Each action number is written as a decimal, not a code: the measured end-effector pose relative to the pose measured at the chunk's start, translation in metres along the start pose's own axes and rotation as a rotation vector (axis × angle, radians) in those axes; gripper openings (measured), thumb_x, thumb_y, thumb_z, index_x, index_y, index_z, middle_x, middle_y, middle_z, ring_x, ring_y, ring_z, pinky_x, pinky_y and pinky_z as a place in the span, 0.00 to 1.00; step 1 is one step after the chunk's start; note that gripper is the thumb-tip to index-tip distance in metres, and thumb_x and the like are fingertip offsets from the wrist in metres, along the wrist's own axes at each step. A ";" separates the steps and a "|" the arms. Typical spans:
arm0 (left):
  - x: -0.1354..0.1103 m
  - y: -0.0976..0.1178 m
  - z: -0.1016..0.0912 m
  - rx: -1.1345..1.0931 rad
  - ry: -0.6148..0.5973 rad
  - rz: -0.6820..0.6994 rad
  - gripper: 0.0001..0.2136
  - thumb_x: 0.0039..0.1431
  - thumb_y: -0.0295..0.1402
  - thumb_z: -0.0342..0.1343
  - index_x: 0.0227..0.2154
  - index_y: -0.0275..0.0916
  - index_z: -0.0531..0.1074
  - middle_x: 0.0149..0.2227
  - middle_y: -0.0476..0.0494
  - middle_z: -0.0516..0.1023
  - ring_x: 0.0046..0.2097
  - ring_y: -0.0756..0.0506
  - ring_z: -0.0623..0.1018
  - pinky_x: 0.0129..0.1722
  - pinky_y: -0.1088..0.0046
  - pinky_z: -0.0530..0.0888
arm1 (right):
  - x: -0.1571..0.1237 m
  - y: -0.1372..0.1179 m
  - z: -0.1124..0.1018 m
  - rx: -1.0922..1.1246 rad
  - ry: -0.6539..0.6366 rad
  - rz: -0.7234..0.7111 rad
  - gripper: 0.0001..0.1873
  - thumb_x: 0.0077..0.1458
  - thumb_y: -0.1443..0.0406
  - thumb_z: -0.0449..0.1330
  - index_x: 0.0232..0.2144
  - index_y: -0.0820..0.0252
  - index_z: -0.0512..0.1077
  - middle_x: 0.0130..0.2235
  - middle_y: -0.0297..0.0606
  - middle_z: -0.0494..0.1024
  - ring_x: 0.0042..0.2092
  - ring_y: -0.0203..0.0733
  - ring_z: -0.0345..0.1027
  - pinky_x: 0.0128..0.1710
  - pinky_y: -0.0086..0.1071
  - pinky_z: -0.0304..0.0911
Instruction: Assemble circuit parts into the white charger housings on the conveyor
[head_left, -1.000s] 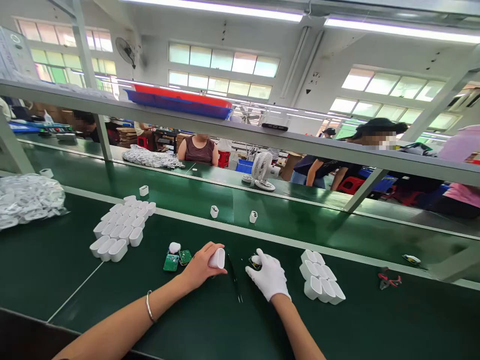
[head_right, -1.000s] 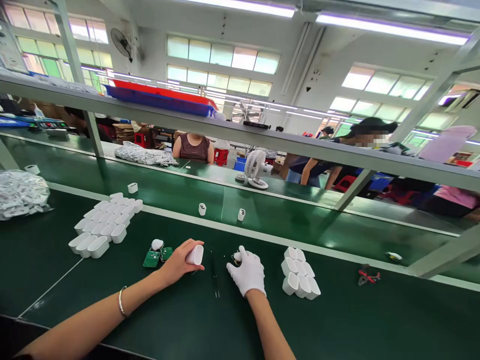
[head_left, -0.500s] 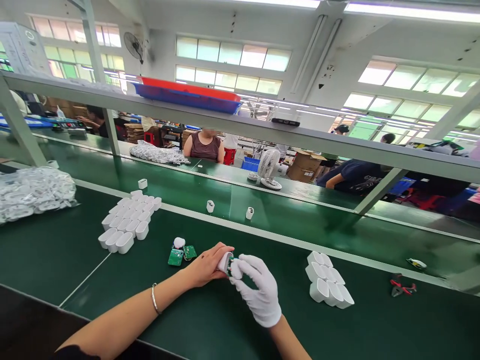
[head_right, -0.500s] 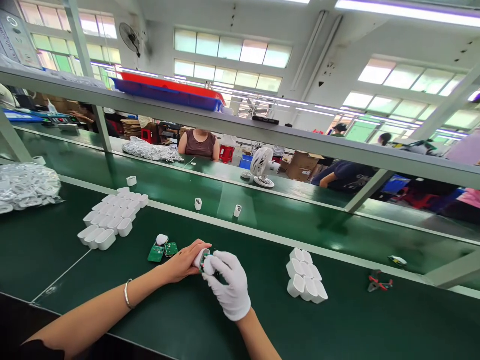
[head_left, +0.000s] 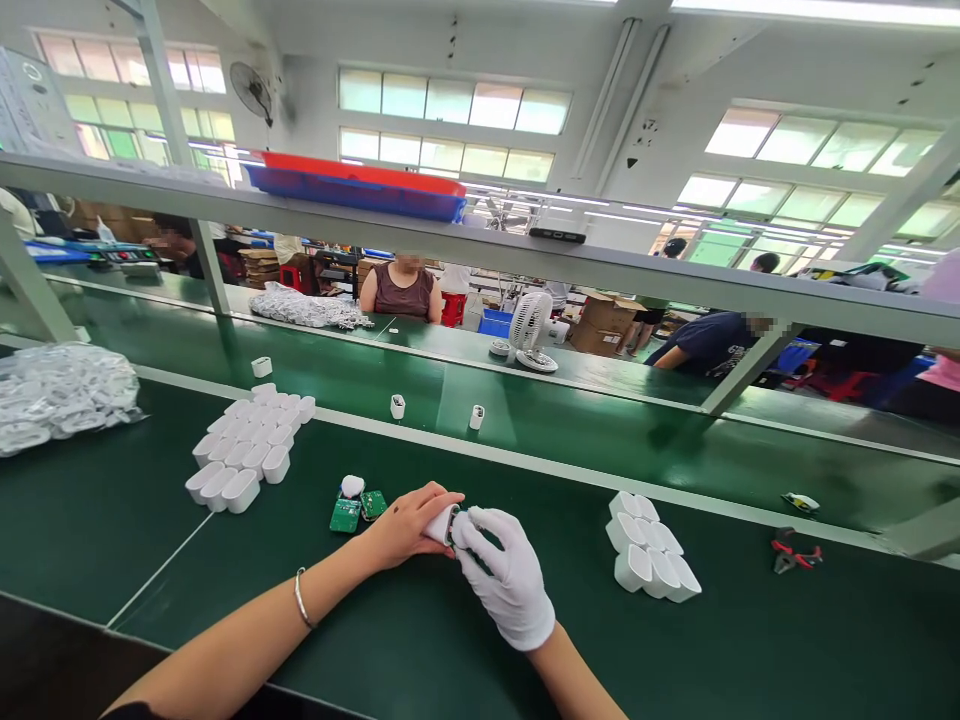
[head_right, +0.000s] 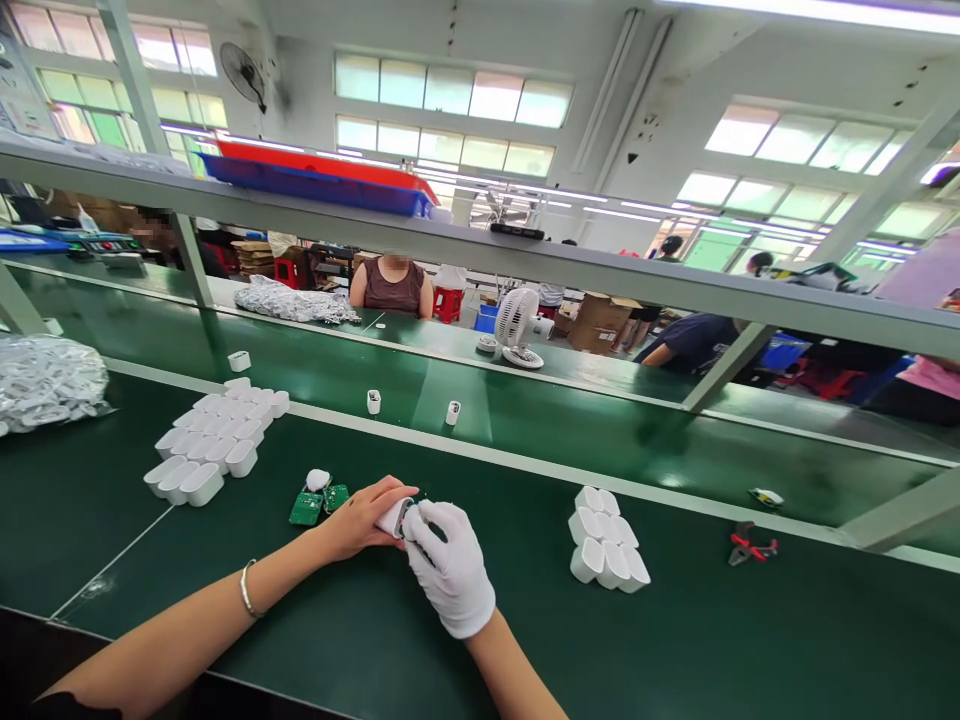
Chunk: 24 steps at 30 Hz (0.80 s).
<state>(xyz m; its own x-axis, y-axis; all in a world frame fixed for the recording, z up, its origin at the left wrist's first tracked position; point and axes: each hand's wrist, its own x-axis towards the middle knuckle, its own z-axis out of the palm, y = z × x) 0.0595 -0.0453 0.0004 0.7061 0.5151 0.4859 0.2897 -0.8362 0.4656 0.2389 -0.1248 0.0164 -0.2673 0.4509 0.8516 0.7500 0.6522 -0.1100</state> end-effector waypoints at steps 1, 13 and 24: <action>0.000 0.000 0.000 0.005 -0.005 0.006 0.29 0.50 0.40 0.62 0.54 0.41 0.60 0.47 0.41 0.69 0.45 0.43 0.74 0.45 0.68 0.73 | -0.001 0.000 0.001 -0.007 -0.014 -0.005 0.18 0.53 0.71 0.58 0.46 0.54 0.69 0.41 0.43 0.73 0.41 0.44 0.69 0.36 0.39 0.71; 0.001 0.001 0.000 -0.118 -0.017 -0.023 0.26 0.51 0.38 0.62 0.52 0.41 0.61 0.48 0.40 0.70 0.48 0.42 0.72 0.49 0.65 0.70 | -0.001 -0.005 0.002 0.249 -0.058 0.285 0.25 0.52 0.68 0.57 0.54 0.53 0.64 0.50 0.47 0.70 0.48 0.48 0.69 0.43 0.42 0.71; 0.001 0.000 0.001 -0.068 0.022 0.012 0.27 0.49 0.43 0.62 0.51 0.41 0.64 0.47 0.40 0.71 0.48 0.42 0.72 0.49 0.64 0.70 | 0.006 -0.002 -0.007 0.225 -0.009 0.190 0.22 0.49 0.71 0.59 0.48 0.51 0.68 0.40 0.39 0.77 0.39 0.42 0.73 0.38 0.36 0.72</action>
<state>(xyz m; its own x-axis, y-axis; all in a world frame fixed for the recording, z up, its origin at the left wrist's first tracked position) 0.0608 -0.0456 0.0000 0.6945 0.5097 0.5078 0.2364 -0.8282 0.5081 0.2398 -0.1280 0.0253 -0.1415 0.5825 0.8004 0.6343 0.6741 -0.3785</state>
